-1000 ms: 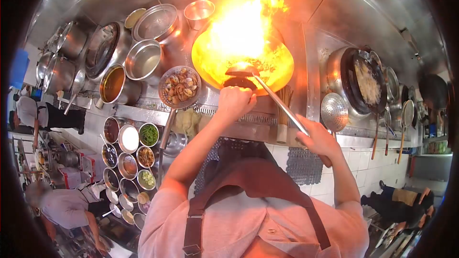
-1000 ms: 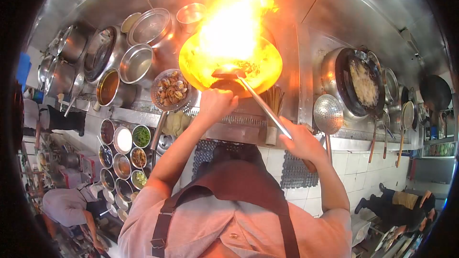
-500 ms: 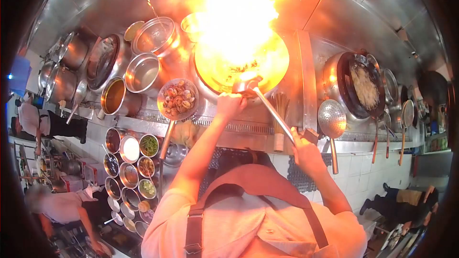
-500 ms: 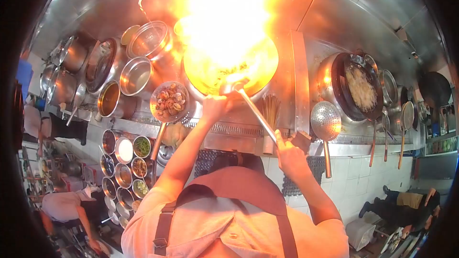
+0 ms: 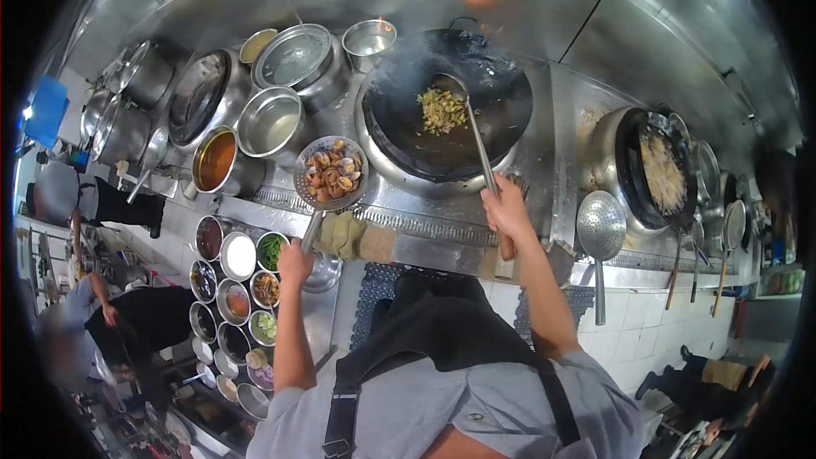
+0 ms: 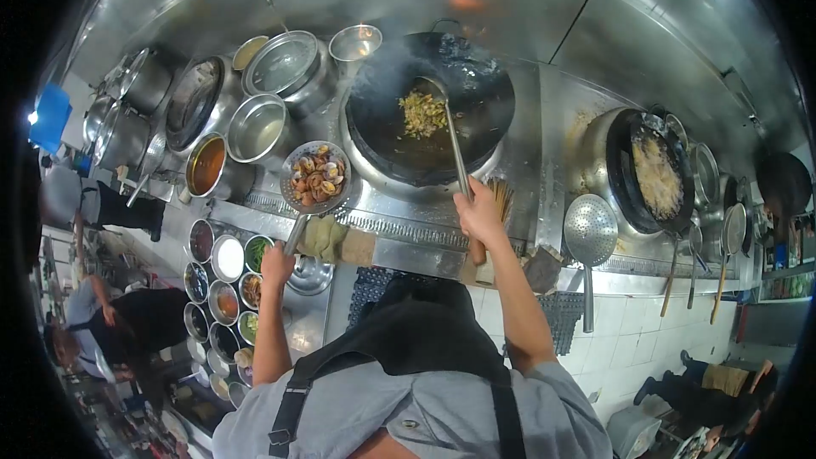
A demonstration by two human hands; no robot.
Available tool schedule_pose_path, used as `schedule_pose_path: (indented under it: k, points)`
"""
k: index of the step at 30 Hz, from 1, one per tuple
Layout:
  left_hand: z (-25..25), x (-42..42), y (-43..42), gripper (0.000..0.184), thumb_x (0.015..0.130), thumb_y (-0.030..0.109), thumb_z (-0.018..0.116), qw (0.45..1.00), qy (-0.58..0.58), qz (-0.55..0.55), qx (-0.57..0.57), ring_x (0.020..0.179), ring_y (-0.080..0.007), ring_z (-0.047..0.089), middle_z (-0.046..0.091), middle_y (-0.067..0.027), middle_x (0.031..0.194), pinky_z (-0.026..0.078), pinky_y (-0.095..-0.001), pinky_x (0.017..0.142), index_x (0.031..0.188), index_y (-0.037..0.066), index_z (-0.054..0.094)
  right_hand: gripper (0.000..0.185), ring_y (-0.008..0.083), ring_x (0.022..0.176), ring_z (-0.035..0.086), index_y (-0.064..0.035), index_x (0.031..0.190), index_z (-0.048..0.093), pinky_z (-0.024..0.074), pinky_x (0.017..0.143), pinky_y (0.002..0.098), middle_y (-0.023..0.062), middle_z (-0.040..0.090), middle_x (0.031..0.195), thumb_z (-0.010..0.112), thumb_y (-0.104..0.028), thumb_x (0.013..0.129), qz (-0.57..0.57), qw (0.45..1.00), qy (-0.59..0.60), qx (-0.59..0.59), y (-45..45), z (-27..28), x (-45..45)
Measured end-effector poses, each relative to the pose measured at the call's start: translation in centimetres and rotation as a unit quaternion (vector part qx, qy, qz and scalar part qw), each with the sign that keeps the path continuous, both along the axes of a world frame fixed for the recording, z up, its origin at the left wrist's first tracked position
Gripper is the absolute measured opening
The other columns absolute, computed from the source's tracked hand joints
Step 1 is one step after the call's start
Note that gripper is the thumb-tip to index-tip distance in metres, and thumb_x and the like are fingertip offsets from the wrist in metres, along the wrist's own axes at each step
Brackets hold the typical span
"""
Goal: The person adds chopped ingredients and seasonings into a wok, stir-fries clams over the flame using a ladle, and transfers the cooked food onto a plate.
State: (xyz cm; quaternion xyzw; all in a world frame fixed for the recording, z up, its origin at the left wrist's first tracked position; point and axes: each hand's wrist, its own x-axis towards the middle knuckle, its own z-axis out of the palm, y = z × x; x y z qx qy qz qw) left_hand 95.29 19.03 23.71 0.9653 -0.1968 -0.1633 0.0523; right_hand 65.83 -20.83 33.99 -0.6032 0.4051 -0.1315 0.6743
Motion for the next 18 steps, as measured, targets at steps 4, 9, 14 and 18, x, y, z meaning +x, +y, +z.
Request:
schedule_pose_path:
  k: [4,9,14,18]
  points:
    - [-4.1,3.0,6.5,0.057,0.080,0.020,0.075,0.966,0.211,-0.001,-0.149,0.093,-0.0379,0.068,0.067,-0.0248,0.105,0.059,-0.0450,0.082,0.132,0.003,0.060,0.039,0.0071,0.042,0.039,-0.0069,0.141,0.051,0.0332,0.036,0.0283,0.0002,0.046,0.065,0.054,-0.006,0.101,0.007,0.992,-0.040,0.120,1.4,-0.4,-1.0]
    - [-2.1,3.2,4.3,0.034,0.087,0.013,0.067,0.700,0.580,0.185,-0.374,0.063,-0.0182,0.063,0.063,-0.0100,0.088,0.054,-0.0283,0.052,0.118,0.001,0.057,0.065,0.0496,0.096,0.067,-0.0068,0.153,0.040,0.0531,0.080,0.0509,0.0327,0.068,0.107,0.063,-0.015,0.093,0.072,0.892,0.153,-0.420,1.0,-2.7,-2.0]
    - [-3.3,2.1,1.0,0.022,0.089,0.007,0.062,0.661,0.572,0.150,-0.462,0.050,-0.0142,0.055,0.057,-0.0066,0.074,0.044,-0.0268,0.043,0.108,0.000,0.053,0.061,0.0483,0.097,0.068,-0.0076,0.152,0.044,0.0520,0.081,0.0500,0.0329,0.068,0.105,0.061,-0.013,0.094,-0.001,0.893,0.286,-0.346,1.0,-1.6,-7.0]
    - [1.3,0.1,0.8,0.036,0.083,0.005,0.062,0.670,0.542,0.137,-0.488,0.043,-0.0138,0.050,0.055,-0.0057,0.068,0.041,-0.0271,0.040,0.117,-0.003,0.052,0.060,0.0471,0.103,0.068,-0.0058,0.152,0.045,0.0527,0.086,0.0459,0.0322,0.067,0.112,0.061,-0.011,0.094,0.003,0.895,0.268,-0.356,-0.4,-0.4,-9.1]
